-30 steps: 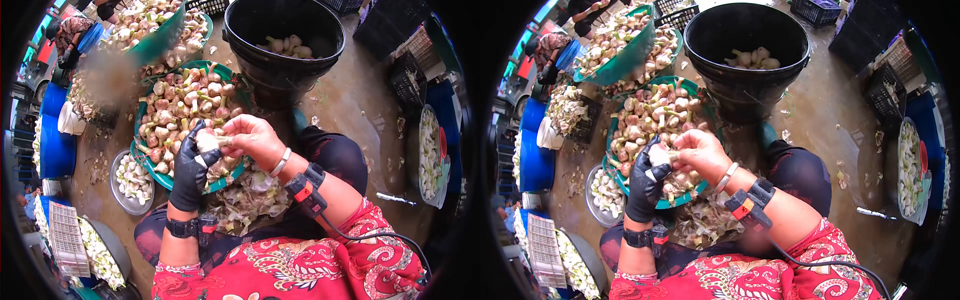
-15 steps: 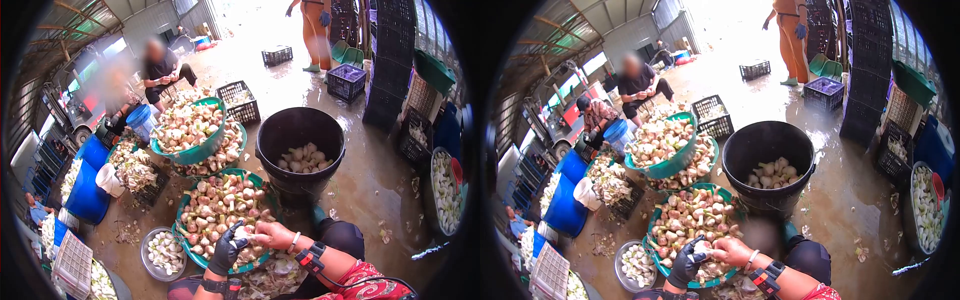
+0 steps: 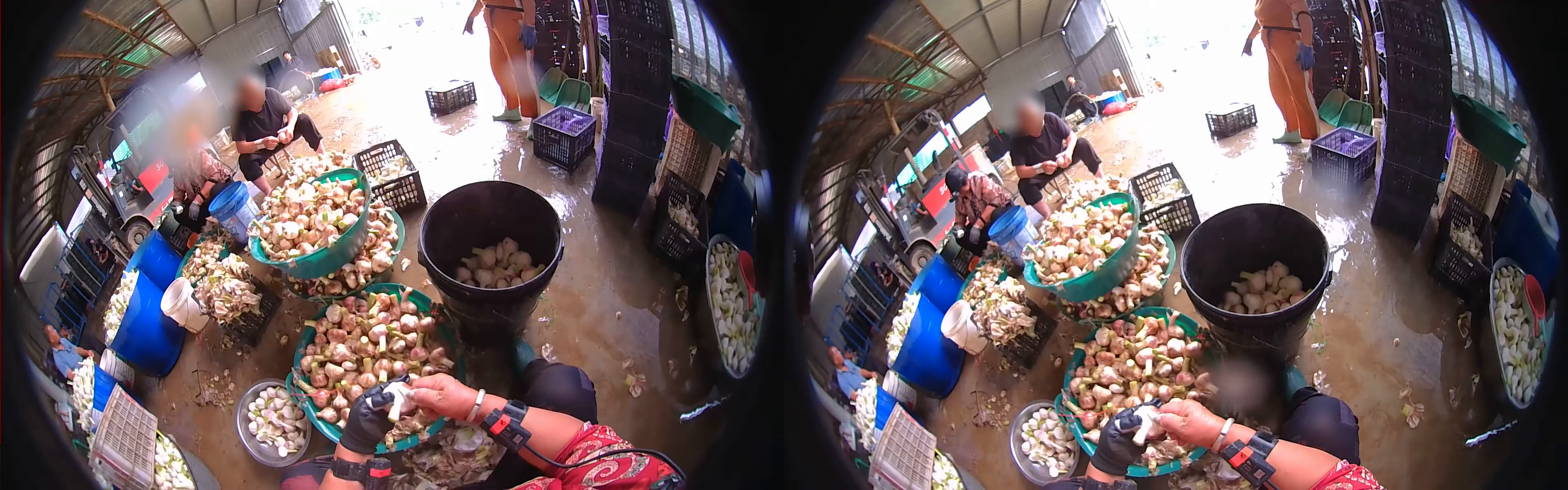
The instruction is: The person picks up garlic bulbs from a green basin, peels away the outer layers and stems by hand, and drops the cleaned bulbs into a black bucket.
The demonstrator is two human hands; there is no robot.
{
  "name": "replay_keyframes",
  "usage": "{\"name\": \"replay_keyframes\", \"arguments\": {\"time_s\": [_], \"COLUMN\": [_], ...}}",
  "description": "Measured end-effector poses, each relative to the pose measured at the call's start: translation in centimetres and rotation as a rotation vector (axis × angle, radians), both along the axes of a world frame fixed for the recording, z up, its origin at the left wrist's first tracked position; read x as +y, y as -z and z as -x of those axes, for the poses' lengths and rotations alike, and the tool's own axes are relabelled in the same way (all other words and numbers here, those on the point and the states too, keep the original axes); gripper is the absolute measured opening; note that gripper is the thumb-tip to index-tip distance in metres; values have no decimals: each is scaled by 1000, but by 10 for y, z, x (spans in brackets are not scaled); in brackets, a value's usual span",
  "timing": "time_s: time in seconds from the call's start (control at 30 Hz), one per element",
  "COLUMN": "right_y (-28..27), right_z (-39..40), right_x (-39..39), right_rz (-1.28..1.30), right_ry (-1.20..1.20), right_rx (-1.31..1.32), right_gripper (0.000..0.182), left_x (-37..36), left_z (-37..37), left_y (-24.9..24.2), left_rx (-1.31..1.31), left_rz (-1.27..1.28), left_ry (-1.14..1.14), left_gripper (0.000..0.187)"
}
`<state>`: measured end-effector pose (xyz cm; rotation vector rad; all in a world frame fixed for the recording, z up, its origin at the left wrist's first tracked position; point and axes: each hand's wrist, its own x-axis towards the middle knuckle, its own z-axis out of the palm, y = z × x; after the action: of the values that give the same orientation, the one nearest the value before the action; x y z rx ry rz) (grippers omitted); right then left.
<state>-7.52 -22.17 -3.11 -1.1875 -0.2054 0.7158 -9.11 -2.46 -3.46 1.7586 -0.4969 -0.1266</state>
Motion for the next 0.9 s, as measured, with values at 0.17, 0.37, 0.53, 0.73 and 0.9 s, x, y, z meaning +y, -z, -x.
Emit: {"name": "replay_keyframes", "arguments": {"time_s": [0.17, 0.37, 0.53, 0.73, 0.9], "right_y": [-15, -30, -20, -2, 5], "right_z": [2, -7, -11, -21, -19], "right_x": [-5, -23, -31, -36, -22], "right_rz": [-178, -451, -470, -218, -559], "right_ry": [50, 248, 270, 312, 340], "right_rx": [43, 343, 317, 175, 457], "right_gripper": [22, 16, 13, 17, 28], "left_x": [-13, -23, -20, -43, -35], "left_z": [4, 10, 7, 11, -2], "left_y": [-16, -33, -32, -29, -10], "left_rx": [-435, -153, 183, 289, 717], "left_rz": [-305, -286, 209, 268, 832], "left_ry": [-181, -155, -30, -47, 19], "left_gripper": [47, 52, 59, 63, 66]}}
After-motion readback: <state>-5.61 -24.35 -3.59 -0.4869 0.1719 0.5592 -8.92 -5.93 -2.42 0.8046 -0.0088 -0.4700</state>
